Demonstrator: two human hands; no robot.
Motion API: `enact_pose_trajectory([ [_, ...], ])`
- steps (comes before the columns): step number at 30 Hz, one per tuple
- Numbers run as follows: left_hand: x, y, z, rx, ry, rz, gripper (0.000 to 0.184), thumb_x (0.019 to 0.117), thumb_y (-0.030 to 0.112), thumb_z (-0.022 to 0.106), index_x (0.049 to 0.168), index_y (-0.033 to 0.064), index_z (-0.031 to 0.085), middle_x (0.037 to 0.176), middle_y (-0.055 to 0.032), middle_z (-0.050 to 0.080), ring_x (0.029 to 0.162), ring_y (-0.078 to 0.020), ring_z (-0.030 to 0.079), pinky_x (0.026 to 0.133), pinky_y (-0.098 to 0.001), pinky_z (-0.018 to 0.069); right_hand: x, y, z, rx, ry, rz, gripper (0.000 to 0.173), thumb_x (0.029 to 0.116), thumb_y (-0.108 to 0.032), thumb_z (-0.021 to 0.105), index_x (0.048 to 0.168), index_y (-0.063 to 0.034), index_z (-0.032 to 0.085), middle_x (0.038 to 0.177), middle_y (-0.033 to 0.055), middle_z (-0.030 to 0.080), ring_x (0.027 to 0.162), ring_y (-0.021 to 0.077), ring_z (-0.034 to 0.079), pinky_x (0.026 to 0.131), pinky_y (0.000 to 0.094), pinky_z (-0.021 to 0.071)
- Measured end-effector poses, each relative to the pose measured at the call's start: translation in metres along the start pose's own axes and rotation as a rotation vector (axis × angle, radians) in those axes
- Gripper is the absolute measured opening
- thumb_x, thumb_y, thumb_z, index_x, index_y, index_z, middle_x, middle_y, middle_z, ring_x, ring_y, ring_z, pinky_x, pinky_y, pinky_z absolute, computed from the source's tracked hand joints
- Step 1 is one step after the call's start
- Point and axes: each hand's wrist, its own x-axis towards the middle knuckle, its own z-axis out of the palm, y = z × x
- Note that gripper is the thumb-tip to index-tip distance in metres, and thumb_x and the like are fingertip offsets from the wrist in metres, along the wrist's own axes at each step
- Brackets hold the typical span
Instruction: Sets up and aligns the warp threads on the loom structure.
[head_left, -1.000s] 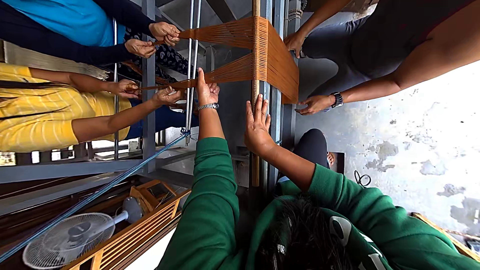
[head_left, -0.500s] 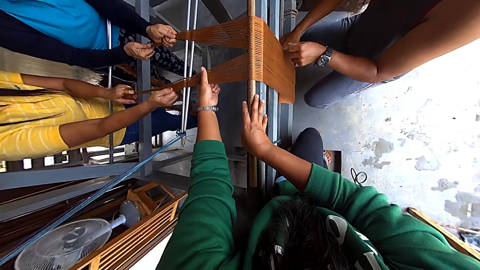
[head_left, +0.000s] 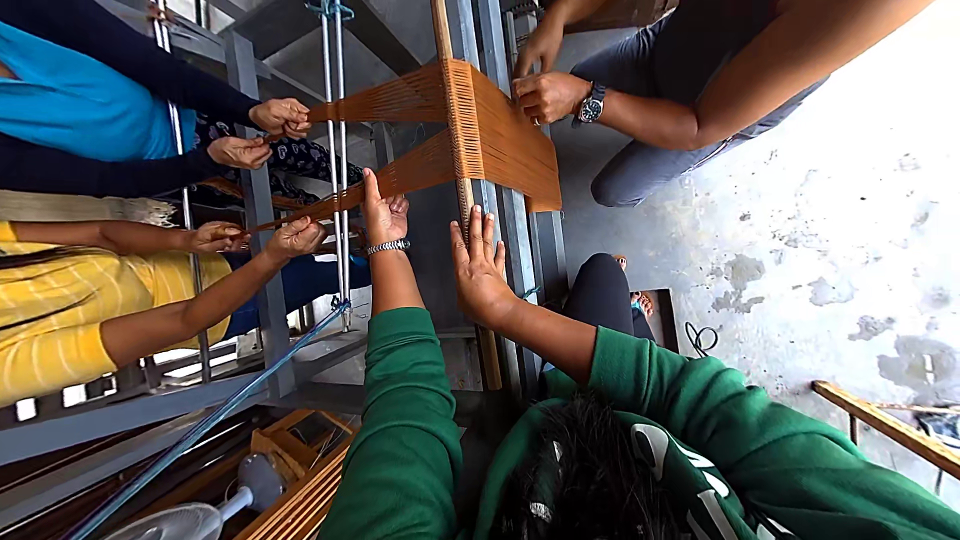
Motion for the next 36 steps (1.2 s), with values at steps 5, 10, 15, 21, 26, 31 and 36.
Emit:
enact_pose_trajectory([
  [5,-0.004,0.001,0.003,-0.005,0.004,-0.002,0.039,0.1105,0.046,0.042,0.081,0.0215,0.052,0.056,0.0093,0.040,0.044,-0.0031,0.036,0.045,-0.0182,0.0339,0.002,0.001,0.001,0.004,-0.016,0.004,0.110,0.0838,-0.002,0.076,0.167,-0.0088,0.004,0.169,0.0254,-0.022,0.158,0.0441,-0.012,0.120,0.0732,0.0180],
  [10,-0.004,0.000,0.001,-0.020,0.002,-0.026,0.044,0.1101,0.049,0.039,0.078,0.0222,0.050,0.055,0.0093,0.038,0.043,-0.0031,0.035,0.045,-0.0183,0.0340,0.003,0.002,0.001,0.005,-0.022,0.004,0.106,0.0867,-0.004,0.073,0.167,-0.0085,0.004,0.169,0.0258,-0.022,0.158,0.0440,-0.013,0.120,0.0729,0.0170],
  [15,-0.002,0.001,0.005,-0.023,0.060,-0.042,0.044,0.1090,0.051,0.042,0.075,0.0234,0.044,0.054,0.0092,0.036,0.044,-0.0040,0.035,0.046,-0.0200,0.0356,0.004,0.003,0.002,0.011,-0.027,0.001,0.106,0.0866,-0.004,0.074,0.167,-0.0073,0.005,0.169,0.0260,-0.021,0.158,0.0443,-0.014,0.119,0.0743,0.0164],
  [21,-0.006,0.003,0.007,-0.003,0.115,-0.040,0.045,0.1068,0.055,0.046,0.076,0.0228,0.043,0.055,0.0085,0.035,0.044,-0.0054,0.034,0.046,-0.0212,0.0358,0.005,0.004,0.006,-0.004,-0.025,-0.008,0.105,0.0865,-0.004,0.072,0.166,-0.0062,0.003,0.169,0.0251,-0.023,0.158,0.0429,-0.016,0.120,0.0745,0.0141],
  [26,-0.028,0.005,0.014,0.072,0.084,-0.115,0.051,0.1033,0.068,0.039,0.086,0.0208,0.050,0.065,0.0057,0.048,0.054,-0.0085,0.049,0.055,-0.0259,0.0478,0.005,0.003,0.005,-0.007,-0.025,0.004,0.105,0.0855,-0.003,0.072,0.167,-0.0077,0.007,0.169,0.0248,-0.023,0.158,0.0430,-0.017,0.120,0.0738,0.0145],
  [31,-0.054,-0.006,0.030,0.194,-0.206,-0.182,0.078,0.1044,0.069,0.030,0.156,0.0104,0.038,0.148,-0.0112,0.056,0.124,-0.0251,0.063,0.099,-0.0443,0.0551,0.004,0.001,0.003,-0.009,-0.041,0.006,0.103,0.0867,-0.003,0.070,0.166,-0.0064,0.004,0.168,0.0266,-0.024,0.157,0.0435,-0.018,0.121,0.0728,0.0135],
  [36,-0.041,-0.004,0.044,-0.032,-0.093,-0.154,0.063,0.1080,0.054,0.042,0.151,0.0089,0.041,0.139,-0.0137,0.061,0.121,-0.0263,0.064,0.099,-0.0441,0.0556,0.004,0.000,0.003,-0.012,-0.055,0.017,0.104,0.0862,-0.002,0.070,0.167,-0.0077,0.004,0.168,0.0259,-0.024,0.158,0.0436,-0.017,0.121,0.0725,0.0151],
])
